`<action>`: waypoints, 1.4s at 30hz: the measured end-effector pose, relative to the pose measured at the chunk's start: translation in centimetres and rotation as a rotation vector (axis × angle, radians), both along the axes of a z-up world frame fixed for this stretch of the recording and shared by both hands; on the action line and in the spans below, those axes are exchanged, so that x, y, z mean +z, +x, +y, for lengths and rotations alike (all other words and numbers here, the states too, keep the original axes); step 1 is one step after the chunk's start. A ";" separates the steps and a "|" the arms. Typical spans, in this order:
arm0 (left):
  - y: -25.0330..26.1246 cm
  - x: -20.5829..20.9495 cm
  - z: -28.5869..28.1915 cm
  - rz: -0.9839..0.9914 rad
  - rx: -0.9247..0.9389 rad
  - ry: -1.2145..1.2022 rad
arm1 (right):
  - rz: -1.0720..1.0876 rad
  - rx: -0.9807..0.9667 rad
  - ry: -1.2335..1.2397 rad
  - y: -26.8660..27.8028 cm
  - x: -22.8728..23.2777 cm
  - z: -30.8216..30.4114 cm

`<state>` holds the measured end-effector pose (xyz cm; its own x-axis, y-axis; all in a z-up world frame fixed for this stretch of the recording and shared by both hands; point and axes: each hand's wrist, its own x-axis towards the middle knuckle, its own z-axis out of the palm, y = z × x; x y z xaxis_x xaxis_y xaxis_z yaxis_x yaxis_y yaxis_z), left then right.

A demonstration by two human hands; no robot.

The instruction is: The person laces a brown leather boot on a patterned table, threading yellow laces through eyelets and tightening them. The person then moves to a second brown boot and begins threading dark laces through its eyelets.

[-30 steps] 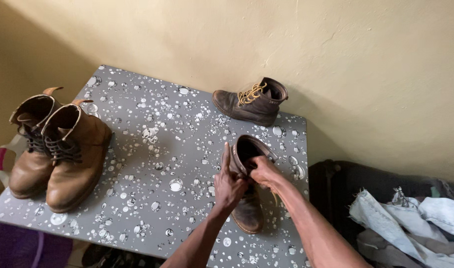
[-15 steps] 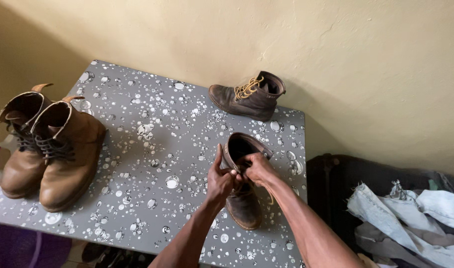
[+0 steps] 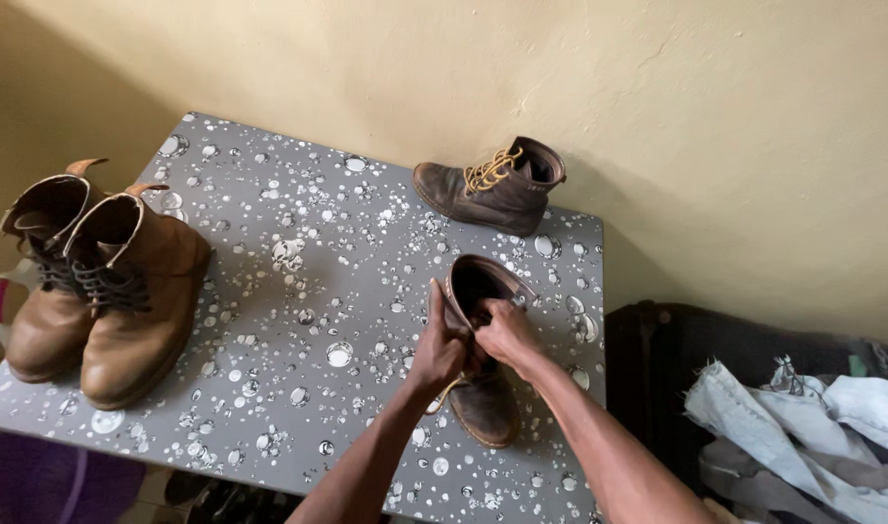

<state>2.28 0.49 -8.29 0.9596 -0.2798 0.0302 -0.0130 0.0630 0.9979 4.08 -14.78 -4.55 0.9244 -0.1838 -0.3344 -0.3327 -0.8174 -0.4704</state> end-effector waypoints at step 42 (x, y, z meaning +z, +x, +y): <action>2.6 8.9 4.8 -0.551 -0.241 0.874 | 0.186 0.112 -0.059 1.8 -1.3 0.8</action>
<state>4.87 5.27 0.63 0.7909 -0.5954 0.1411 -0.5604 -0.6121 0.5579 5.91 -14.01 -5.90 0.8634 -0.1074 -0.4929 -0.3146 -0.8785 -0.3596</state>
